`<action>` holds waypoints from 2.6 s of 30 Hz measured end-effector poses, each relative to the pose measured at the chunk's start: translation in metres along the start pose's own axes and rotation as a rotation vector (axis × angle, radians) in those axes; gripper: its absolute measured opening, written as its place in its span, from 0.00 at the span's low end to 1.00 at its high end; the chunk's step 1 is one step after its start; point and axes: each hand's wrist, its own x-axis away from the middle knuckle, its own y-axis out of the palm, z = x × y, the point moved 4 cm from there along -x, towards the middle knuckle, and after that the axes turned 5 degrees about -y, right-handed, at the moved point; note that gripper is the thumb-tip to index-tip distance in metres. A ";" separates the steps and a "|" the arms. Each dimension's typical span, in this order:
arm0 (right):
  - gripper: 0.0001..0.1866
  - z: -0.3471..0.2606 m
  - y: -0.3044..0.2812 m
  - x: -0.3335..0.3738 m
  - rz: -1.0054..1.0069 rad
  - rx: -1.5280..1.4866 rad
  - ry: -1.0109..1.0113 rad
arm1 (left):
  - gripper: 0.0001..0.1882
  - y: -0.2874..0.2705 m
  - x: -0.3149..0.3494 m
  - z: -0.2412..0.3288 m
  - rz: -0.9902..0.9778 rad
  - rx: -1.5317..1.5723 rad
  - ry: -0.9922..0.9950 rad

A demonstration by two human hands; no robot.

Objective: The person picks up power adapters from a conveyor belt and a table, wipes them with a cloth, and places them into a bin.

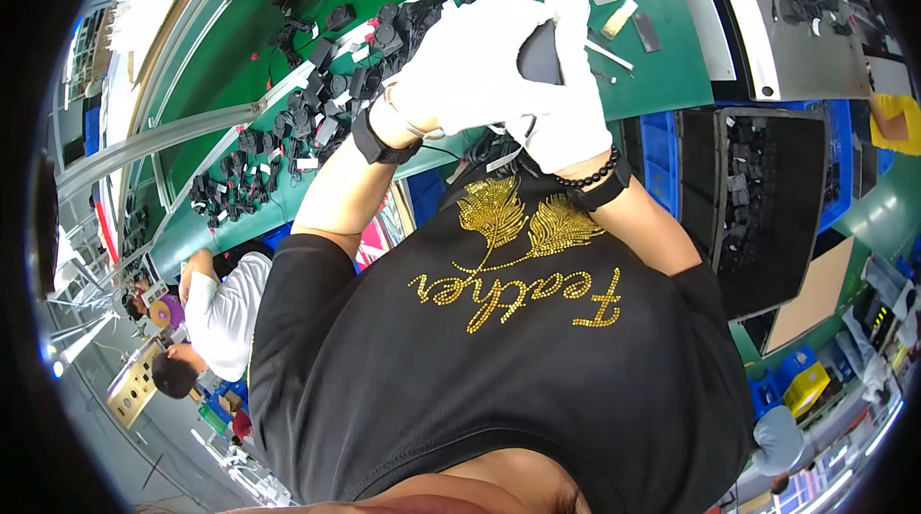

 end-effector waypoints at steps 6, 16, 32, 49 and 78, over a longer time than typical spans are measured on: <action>0.29 0.002 0.016 -0.002 0.267 -1.621 0.642 | 0.14 0.018 -0.016 0.007 0.121 0.029 -0.149; 0.25 -0.019 0.003 -0.001 0.175 -0.544 0.310 | 0.10 0.006 -0.028 -0.031 -0.039 0.109 0.056; 0.35 -0.057 -0.081 0.024 0.297 -1.062 0.147 | 0.34 0.047 -0.058 0.048 -0.045 1.152 -0.278; 0.23 -0.068 -0.445 0.182 1.432 -0.158 0.169 | 0.26 0.394 -0.118 0.296 -1.375 1.620 -0.368; 0.32 0.308 -0.319 0.217 0.736 0.698 1.794 | 0.10 0.268 -0.058 0.122 -0.542 0.186 -0.194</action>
